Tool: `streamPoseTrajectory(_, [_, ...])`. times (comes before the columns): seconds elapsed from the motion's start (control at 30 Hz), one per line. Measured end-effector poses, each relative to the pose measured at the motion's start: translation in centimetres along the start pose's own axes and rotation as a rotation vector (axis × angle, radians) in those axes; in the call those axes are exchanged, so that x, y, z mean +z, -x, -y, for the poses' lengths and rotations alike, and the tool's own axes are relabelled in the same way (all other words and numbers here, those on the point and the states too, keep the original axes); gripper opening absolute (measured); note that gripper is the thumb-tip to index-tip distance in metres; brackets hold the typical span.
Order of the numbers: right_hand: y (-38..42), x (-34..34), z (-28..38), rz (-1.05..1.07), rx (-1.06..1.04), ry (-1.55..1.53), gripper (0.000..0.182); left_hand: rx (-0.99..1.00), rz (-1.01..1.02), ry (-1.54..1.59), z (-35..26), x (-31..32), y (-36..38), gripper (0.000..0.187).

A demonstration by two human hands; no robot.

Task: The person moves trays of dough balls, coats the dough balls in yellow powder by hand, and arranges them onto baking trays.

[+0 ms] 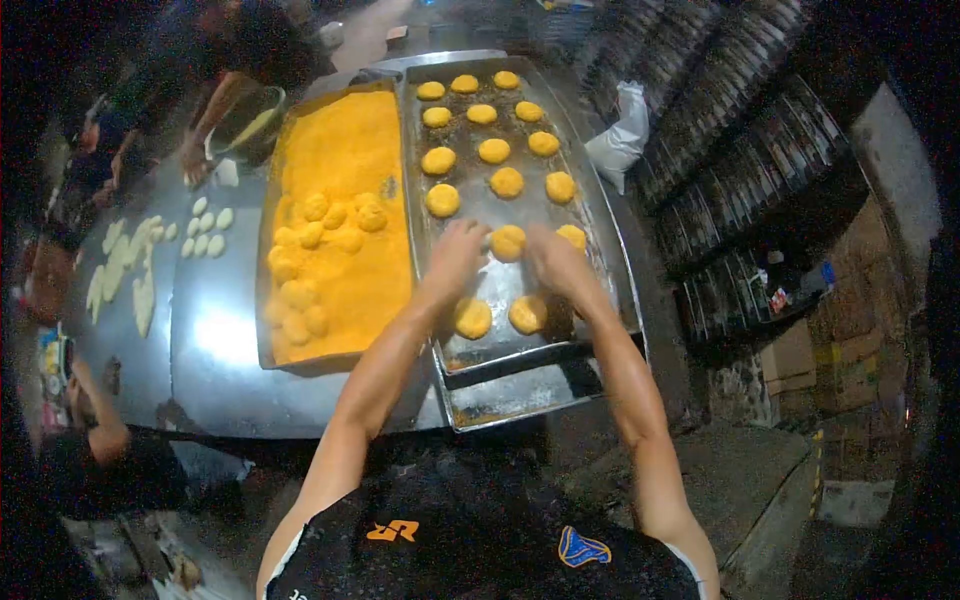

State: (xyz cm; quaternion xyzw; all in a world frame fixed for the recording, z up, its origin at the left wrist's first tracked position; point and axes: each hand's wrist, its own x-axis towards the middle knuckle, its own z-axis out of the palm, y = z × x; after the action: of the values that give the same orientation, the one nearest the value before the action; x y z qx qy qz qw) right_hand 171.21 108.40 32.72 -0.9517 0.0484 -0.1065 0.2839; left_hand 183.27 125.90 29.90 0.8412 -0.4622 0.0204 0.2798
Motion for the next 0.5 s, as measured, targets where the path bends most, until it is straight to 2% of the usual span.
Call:
streamPoseTrajectory(0.03, [-0.5,1.6,0.1,-0.004,-0.123,0.138,0.034,-0.040,0.085,-0.072,1.3,1.3,0.4,0.034])
streamPoseTrajectory(0.07, [-1.1,3.5,-0.4,-0.013,-0.249,0.278,0.040,-0.051,0.085,-0.076,1.4,1.5,1.1,0.034])
streamPoseTrajectory(0.1, [-1.3,5.9,-1.2,0.051,-0.180,0.409,0.053,-0.057,0.058,-0.081,1.4,1.5,1.5,0.032])
streamPoseTrajectory(0.13, [-1.0,7.7,-1.9,0.017,-0.196,0.512,0.057,-0.056,0.028,-0.086,1.7,1.4,1.5,0.030])
streamPoseTrajectory(0.23, [-1.7,7.7,-3.3,-0.031,-0.187,0.530,0.059,-0.058,0.032,-0.009,2.7,1.8,2.1,0.030])
streamPoseTrajectory(0.27, [-3.9,6.8,-4.8,0.248,-0.166,0.426,0.058,-0.048,0.040,0.046,2.7,1.5,1.9,0.031])
streamPoseTrajectory(0.3, [-3.9,5.6,-4.8,0.373,-0.149,0.371,0.057,-0.029,-0.044,0.037,3.3,1.7,1.5,0.035])
streamPoseTrajectory(0.33, [-3.9,4.4,-4.7,0.497,-0.124,0.314,0.057,-0.008,-0.046,0.038,3.7,0.6,0.7,0.035])
streamPoseTrajectory(0.4, [0.0,0.1,-1.2,-0.030,0.095,0.308,0.052,-0.023,0.014,-0.080,4.2,-2.1,-0.8,0.038])
streamPoseTrajectory(0.43, [0.4,0.5,-3.3,-0.034,0.086,0.330,0.052,-0.010,-0.049,-0.128,5.3,-1.8,-1.5,0.037])
streamPoseTrajectory(0.47, [1.7,2.7,-7.0,-0.142,0.069,0.440,0.048,-0.010,-0.049,-0.112,6.0,-1.5,-1.8,0.037])
streamPoseTrajectory(0.5, [2.2,4.1,-8.7,-0.254,0.052,0.546,0.044,0.042,-0.005,-0.223,6.8,-1.5,-2.6,0.042])
